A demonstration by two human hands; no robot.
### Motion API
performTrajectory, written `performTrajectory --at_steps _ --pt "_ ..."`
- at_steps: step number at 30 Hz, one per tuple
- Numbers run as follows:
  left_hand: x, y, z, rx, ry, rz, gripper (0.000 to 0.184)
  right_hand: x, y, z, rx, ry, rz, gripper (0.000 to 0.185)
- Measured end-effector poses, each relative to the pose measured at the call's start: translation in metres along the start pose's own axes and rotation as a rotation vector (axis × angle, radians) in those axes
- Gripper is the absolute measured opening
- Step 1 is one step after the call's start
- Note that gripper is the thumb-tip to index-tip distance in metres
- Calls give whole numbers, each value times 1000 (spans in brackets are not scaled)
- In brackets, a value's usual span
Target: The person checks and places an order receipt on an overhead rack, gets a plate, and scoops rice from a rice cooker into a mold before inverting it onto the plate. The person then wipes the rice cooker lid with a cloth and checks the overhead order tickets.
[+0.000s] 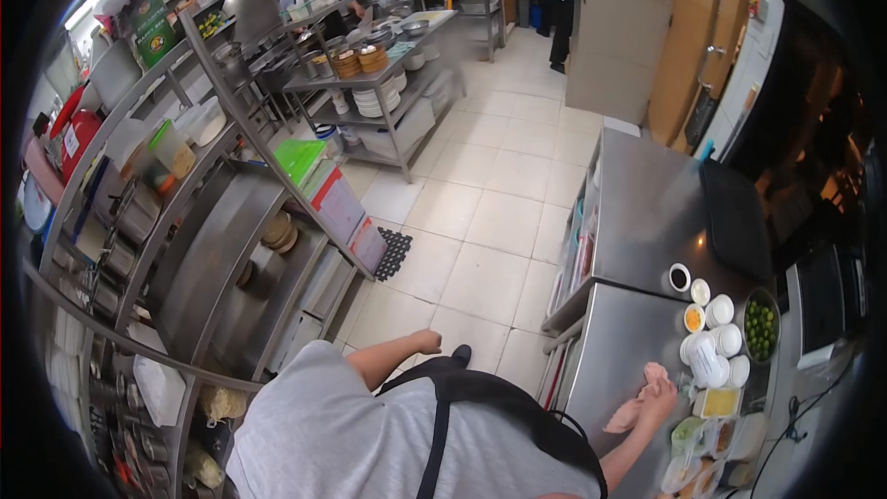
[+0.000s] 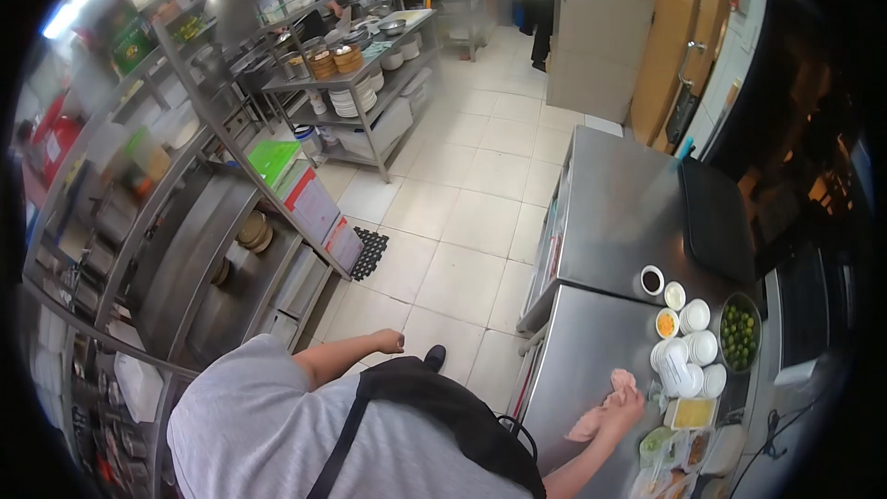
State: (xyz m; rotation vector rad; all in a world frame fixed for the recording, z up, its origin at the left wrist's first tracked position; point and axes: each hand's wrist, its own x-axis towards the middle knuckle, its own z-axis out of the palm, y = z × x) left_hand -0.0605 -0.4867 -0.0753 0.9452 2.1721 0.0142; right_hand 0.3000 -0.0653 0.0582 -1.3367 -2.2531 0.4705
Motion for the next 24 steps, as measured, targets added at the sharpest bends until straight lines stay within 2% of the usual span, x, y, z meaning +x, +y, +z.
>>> performTrajectory --at_steps 1,2,6,8,11,17,21,23,24 --pt "0 -10 1 -12 -12 -28 32 8 -4 -1 -112 70 -13 24" --pt "1 -22 5 -24 -24 -56 32 18 -14 -4 -99 -39 52 35" --pt "5 -70 21 -55 -9 -115 32 43 -80 3 -339 -108 49 44" --pt "5 -92 21 -119 -37 -194 34 57 -113 22 -187 -245 -31 47" --pt "16 -133 21 -142 -27 -236 35 78 -185 51 -206 -322 -49 48" --pt "37 -210 -22 -238 10 -303 35 110 -309 107 -59 -354 -168 45" --pt "59 -258 -64 -236 -10 -332 34 128 -352 137 -32 -380 -221 45" --pt "64 -276 -80 -404 172 -456 30 141 -373 147 -38 -404 -244 44" --pt "68 -282 -88 -404 171 -458 30 146 -381 154 -38 -405 -244 44"
